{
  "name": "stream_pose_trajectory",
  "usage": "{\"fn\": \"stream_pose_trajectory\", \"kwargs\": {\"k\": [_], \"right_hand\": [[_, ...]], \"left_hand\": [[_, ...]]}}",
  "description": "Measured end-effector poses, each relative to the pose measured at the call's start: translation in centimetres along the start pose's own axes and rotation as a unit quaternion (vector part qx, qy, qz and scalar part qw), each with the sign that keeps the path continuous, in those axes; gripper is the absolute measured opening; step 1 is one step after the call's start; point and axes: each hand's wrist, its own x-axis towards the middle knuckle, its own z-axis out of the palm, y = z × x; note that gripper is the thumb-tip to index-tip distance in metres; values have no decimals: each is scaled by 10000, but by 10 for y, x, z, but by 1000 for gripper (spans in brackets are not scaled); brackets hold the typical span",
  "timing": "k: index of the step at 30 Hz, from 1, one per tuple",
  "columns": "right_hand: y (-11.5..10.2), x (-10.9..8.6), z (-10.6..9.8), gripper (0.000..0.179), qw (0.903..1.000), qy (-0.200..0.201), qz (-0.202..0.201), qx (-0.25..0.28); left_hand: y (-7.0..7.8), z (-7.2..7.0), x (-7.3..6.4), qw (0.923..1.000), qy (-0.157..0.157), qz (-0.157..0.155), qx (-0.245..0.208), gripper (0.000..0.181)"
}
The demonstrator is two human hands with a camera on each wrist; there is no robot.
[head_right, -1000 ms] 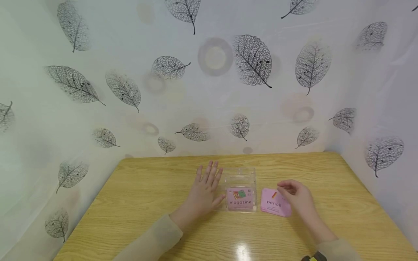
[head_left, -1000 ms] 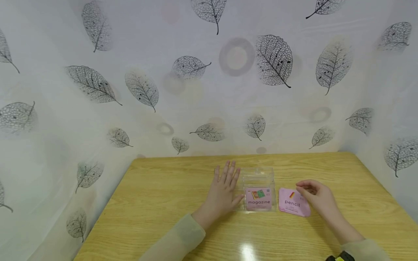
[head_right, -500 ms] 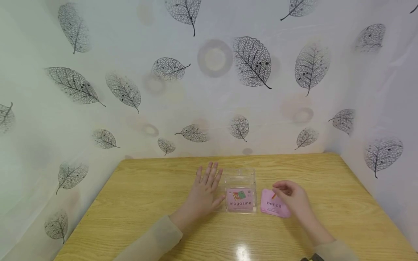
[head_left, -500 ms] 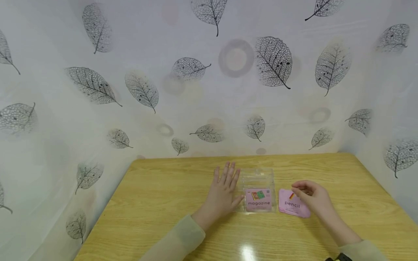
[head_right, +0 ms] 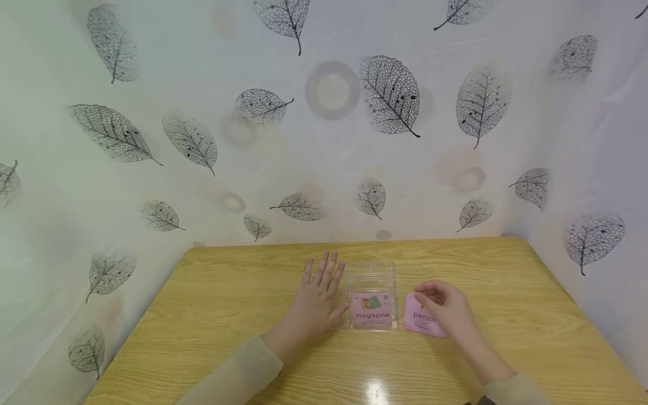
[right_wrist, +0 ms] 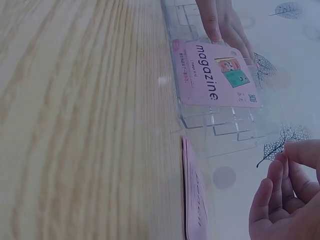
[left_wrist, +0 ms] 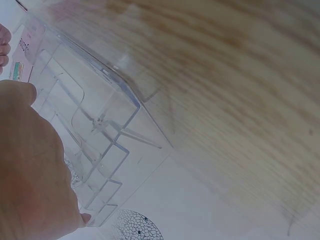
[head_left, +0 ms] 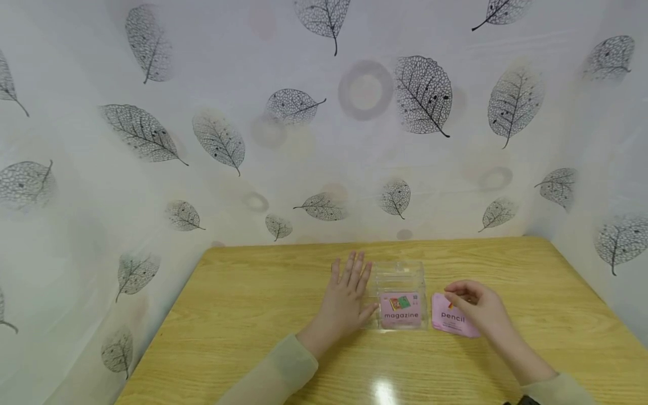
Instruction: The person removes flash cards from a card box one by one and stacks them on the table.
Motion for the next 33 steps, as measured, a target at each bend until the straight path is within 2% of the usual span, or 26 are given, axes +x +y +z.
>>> {"fn": "stream_pose_trajectory", "kwargs": {"k": [15, 21, 33], "right_hand": [[-7, -2, 9, 24, 9997, -163, -54, 152], [-9, -3, 10, 28, 9995, -286, -47, 151], [-11, -1, 18, 22, 9993, -361, -87, 108]], "left_hand": [[-2, 1, 0, 10000, -15, 22, -86, 88], [-1, 1, 1, 9999, 101, -2, -74, 86], [0, 3, 1, 9999, 70, 2, -101, 86]]}}
